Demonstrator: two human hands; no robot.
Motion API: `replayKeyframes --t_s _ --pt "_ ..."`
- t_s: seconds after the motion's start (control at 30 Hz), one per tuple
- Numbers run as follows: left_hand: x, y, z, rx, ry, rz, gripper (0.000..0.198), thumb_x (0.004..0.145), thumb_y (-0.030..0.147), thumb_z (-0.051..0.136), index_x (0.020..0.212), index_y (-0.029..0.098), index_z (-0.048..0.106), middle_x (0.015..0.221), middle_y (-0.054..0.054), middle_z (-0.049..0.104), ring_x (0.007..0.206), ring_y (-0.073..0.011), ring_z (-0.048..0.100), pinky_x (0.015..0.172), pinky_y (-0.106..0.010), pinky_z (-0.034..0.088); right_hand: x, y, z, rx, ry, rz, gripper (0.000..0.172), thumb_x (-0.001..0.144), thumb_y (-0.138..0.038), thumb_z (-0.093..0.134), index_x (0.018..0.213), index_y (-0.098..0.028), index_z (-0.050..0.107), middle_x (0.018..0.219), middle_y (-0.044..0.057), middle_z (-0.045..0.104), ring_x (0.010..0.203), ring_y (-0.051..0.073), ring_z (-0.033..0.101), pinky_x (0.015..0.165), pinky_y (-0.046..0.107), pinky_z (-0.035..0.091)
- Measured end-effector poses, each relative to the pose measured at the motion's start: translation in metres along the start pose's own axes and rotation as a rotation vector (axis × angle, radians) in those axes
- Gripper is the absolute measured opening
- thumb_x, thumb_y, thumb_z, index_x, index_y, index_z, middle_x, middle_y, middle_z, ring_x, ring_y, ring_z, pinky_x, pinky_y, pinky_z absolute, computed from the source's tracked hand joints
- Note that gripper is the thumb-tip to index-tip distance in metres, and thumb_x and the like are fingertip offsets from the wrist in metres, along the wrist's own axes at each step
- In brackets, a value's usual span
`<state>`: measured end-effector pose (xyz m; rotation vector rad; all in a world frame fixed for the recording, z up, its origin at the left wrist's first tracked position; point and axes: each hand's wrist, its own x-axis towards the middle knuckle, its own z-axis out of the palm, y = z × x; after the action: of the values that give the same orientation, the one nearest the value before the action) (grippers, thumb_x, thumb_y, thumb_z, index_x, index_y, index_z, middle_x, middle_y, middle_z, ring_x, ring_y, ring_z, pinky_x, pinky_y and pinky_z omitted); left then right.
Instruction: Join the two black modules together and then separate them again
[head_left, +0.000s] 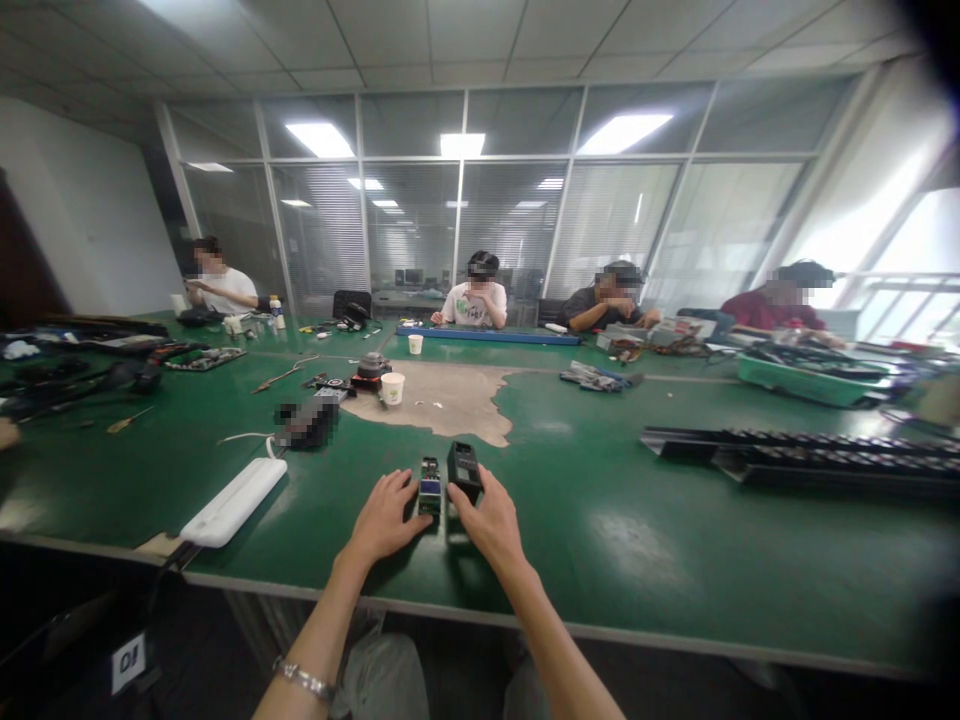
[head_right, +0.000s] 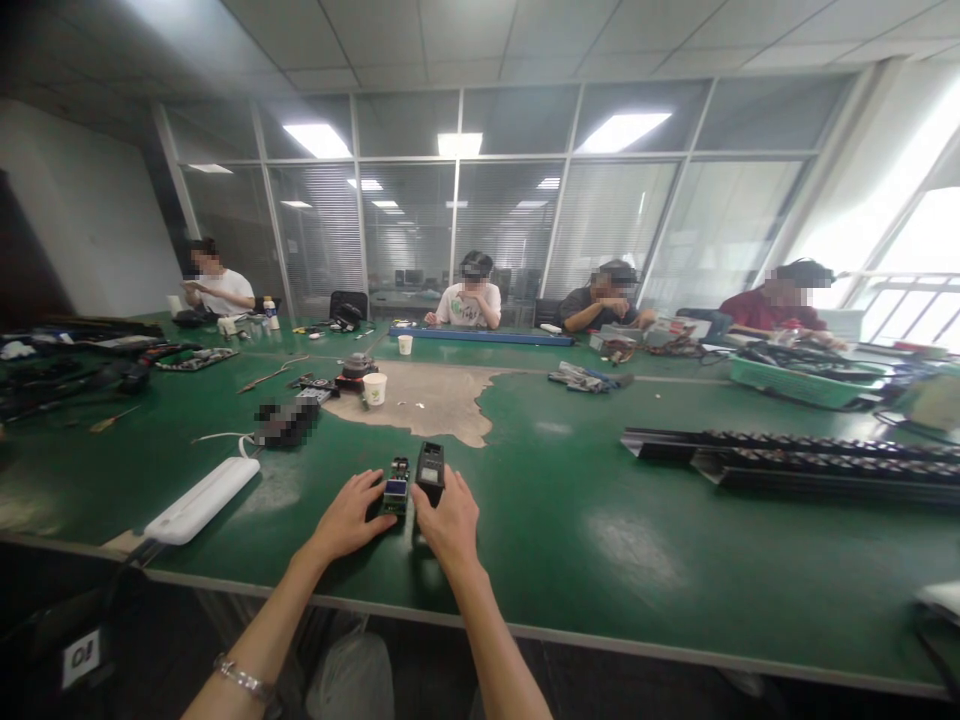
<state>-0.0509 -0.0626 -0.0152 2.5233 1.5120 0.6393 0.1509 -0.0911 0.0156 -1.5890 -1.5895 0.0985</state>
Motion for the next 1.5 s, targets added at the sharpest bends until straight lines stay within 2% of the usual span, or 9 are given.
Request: replayKeyframes --t_s 0.23,0.53,0.77,0.93,1.03,1.13,1.2,1.33,1.5 --pt "-0.001 0.001 0.002 0.008 0.050 0.016 0.054 0.085 0.050 0.062 0.132 0.026 0.052 0.145 -0.009 0.045 0.137 -0.0308 0.036 0.115 -0.052 0.025 0.001 -0.036 0.010 0.026 -0.063 -0.054 0.039 0.080 -0.044 0.059 0.109 -0.018 0.061 0.102 0.011 0.066 0.103 0.026 0.059 0.088 0.034 0.043" --pt "-0.001 -0.005 0.008 -0.005 0.075 0.020 0.052 0.082 0.040 0.065 0.130 0.024 0.052 0.145 -0.009 0.045 0.136 -0.0306 0.037 0.115 -0.051 0.025 0.004 -0.053 0.021 -0.049 -0.078 -0.019 0.030 0.079 -0.043 0.059 0.095 -0.019 0.059 0.095 0.011 0.065 0.095 0.025 0.060 0.082 0.031 0.042" --pt "0.000 -0.009 0.013 -0.039 0.102 0.005 0.072 0.080 0.038 0.061 0.144 0.015 0.035 0.148 -0.015 0.039 0.138 -0.0289 0.035 0.117 -0.047 0.025 -0.001 -0.051 0.025 -0.086 -0.124 0.032 0.029 0.079 -0.045 0.059 0.093 -0.020 0.058 0.093 0.010 0.065 0.093 0.024 0.061 0.080 0.030 0.042" --pt "-0.001 -0.007 0.011 -0.052 0.092 0.000 0.071 0.080 0.030 0.055 0.146 0.014 0.031 0.150 -0.013 0.038 0.138 -0.0276 0.034 0.117 -0.046 0.024 -0.010 -0.046 0.029 -0.088 -0.173 0.077 0.032 0.077 -0.043 0.060 0.098 -0.019 0.059 0.097 0.011 0.066 0.097 0.026 0.061 0.083 0.033 0.043" --pt "-0.001 -0.005 0.007 -0.052 0.074 -0.005 0.072 0.079 0.026 0.052 0.146 0.014 0.030 0.150 -0.013 0.037 0.139 -0.0270 0.033 0.117 -0.046 0.024 -0.014 -0.042 0.035 -0.093 -0.173 0.089 0.046 0.076 -0.044 0.061 0.113 -0.017 0.058 0.108 0.014 0.065 0.109 0.030 0.058 0.089 0.037 0.043" --pt "-0.002 -0.003 0.006 -0.051 0.069 -0.005 0.079 0.075 0.026 0.054 0.148 0.010 0.026 0.150 -0.015 0.036 0.139 -0.0273 0.033 0.117 -0.046 0.024 -0.015 -0.038 0.042 -0.074 -0.138 0.054 0.070 0.074 -0.045 0.064 0.134 -0.013 0.047 0.129 0.017 0.057 0.124 0.033 0.048 0.098 0.041 0.039" --pt "-0.002 -0.003 0.006 -0.052 0.066 -0.005 0.083 0.073 0.030 0.057 0.147 0.009 0.025 0.150 -0.016 0.036 0.138 -0.0283 0.033 0.117 -0.046 0.023 -0.015 -0.035 0.045 -0.060 -0.139 0.042 0.076 0.075 -0.046 0.063 0.139 -0.010 0.042 0.135 0.018 0.053 0.129 0.033 0.045 0.101 0.042 0.037" --pt "-0.001 -0.003 0.007 -0.046 0.046 -0.017 0.088 0.070 0.038 0.062 0.146 0.010 0.028 0.151 -0.017 0.035 0.139 -0.0299 0.032 0.117 -0.047 0.022 -0.016 -0.029 0.048 -0.058 -0.141 0.029 0.068 0.080 -0.046 0.059 0.137 -0.012 0.046 0.132 0.016 0.057 0.126 0.032 0.049 0.102 0.041 0.038" --pt "0.000 -0.003 0.009 -0.019 0.048 -0.028 0.081 0.073 0.031 0.056 0.147 0.011 0.027 0.151 -0.016 0.035 0.140 -0.0273 0.032 0.117 -0.045 0.022 -0.021 -0.023 0.052 -0.079 -0.116 0.016 0.066 0.078 -0.050 0.060 0.134 -0.015 0.050 0.127 0.015 0.060 0.126 0.032 0.049 0.102 0.042 0.037"
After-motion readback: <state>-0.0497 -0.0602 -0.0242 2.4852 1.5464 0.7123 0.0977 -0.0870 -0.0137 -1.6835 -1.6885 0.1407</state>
